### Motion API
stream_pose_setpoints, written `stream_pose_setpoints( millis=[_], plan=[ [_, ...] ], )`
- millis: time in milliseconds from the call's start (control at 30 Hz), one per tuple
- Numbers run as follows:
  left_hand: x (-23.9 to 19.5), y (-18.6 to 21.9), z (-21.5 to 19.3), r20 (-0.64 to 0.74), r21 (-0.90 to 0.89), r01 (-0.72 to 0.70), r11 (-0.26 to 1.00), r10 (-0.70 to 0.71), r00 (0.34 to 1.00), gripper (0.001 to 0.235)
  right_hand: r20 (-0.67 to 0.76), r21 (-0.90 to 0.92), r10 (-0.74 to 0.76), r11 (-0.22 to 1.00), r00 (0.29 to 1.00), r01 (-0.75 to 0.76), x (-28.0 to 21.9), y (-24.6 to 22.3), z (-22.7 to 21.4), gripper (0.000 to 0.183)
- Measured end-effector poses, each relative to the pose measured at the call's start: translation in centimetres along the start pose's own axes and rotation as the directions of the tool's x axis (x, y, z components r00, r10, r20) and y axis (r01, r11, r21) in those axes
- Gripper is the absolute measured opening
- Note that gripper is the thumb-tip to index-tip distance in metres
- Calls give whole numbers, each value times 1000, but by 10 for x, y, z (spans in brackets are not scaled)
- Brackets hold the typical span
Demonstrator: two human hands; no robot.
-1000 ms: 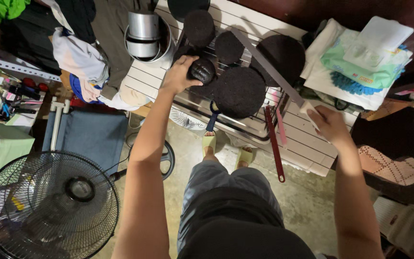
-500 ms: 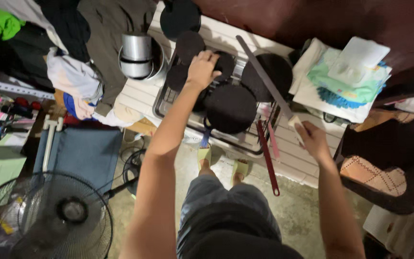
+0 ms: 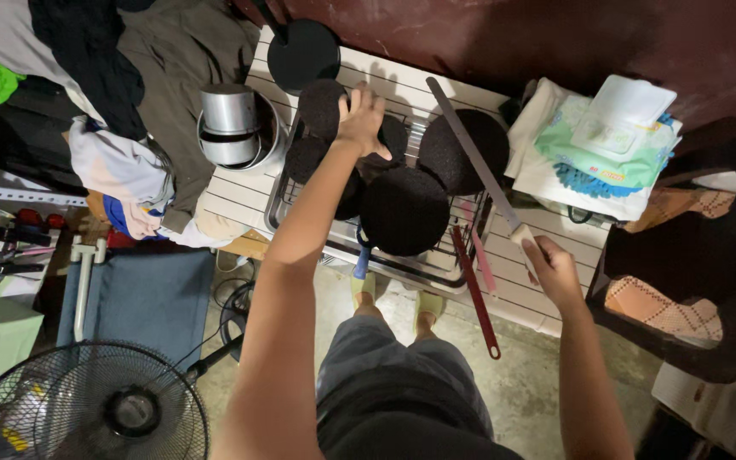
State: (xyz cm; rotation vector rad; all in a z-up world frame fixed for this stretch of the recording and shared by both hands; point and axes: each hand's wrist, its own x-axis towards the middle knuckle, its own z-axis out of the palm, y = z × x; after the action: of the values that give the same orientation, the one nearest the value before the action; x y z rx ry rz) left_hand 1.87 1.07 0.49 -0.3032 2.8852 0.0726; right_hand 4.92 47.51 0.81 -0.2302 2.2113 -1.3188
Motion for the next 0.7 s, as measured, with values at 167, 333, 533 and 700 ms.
stream_pose_setpoints(
  millis=[167, 333, 533, 700],
  plan=[
    [-6, -13, 19, -28, -452, -37, 891, 27, 999, 98, -8, 50, 22, 999, 1000, -22, 0, 14, 3, 32],
    [-3, -27, 35, -104, -636, -207, 743, 184, 978, 96, 0, 95, -16, 995, 1000, 16, -4, 28, 8, 33],
    [-5, -37, 24, -153, -750, -195, 632, 120, 981, 80, 7, 128, -16, 992, 1000, 15, -14, 29, 13, 29],
    [-36, -30, 16, -197, -980, -198, -17, -54, 979, 64, 41, 183, -275, 947, 961, 263, -26, -2, 29, 20]
  ],
)
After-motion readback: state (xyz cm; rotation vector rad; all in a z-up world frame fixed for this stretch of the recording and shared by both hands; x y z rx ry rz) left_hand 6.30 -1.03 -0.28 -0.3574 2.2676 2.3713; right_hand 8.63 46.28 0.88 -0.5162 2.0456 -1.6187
